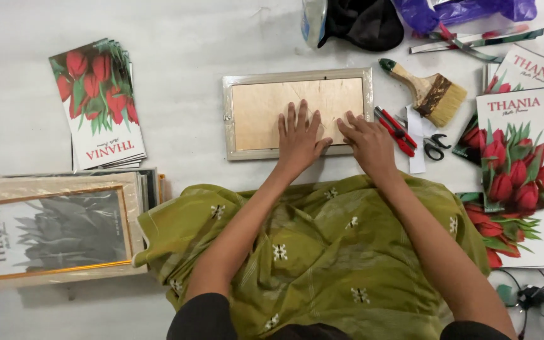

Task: The person applies glue to the back of a picture frame using a brush, then places a wooden backing board into the frame and presses it down. They wipe the surface with a cloth and set the completed frame aside.

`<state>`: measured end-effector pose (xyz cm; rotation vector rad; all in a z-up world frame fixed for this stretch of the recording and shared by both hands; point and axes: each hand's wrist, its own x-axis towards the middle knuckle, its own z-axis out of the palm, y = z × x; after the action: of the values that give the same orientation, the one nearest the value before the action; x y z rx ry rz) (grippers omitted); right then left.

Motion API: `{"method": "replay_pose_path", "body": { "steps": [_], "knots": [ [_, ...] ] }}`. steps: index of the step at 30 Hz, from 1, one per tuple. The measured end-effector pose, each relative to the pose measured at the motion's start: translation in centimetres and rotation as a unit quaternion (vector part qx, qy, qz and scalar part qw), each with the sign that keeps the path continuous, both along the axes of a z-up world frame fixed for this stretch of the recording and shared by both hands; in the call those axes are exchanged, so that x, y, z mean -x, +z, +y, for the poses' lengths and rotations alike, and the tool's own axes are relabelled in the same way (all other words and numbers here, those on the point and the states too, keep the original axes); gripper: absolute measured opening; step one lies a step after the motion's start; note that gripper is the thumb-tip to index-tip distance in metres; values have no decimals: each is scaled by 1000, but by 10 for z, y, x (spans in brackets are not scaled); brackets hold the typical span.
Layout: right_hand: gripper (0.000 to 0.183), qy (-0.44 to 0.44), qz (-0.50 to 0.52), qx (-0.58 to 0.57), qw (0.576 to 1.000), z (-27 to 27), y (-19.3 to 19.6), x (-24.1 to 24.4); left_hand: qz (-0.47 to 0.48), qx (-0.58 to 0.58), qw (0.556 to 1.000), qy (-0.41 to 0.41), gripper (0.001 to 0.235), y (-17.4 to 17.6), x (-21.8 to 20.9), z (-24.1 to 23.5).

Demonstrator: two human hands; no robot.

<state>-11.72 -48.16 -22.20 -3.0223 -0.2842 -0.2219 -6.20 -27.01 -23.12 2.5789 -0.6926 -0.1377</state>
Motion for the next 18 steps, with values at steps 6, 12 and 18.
{"method": "replay_pose_path", "body": {
  "steps": [6,12,18],
  "knots": [
    [62,-24,89,-12,996,14,32,11,-2,13,1000,-15,76,1,-1,4],
    [47,-2,38,-70,997,5,18,7,-36,17,995,-89,85,-1,-17,15],
    [53,-58,5,-168,984,15,39,10,-237,-6,963,-129,54,5,-20,5]
  ]
}}
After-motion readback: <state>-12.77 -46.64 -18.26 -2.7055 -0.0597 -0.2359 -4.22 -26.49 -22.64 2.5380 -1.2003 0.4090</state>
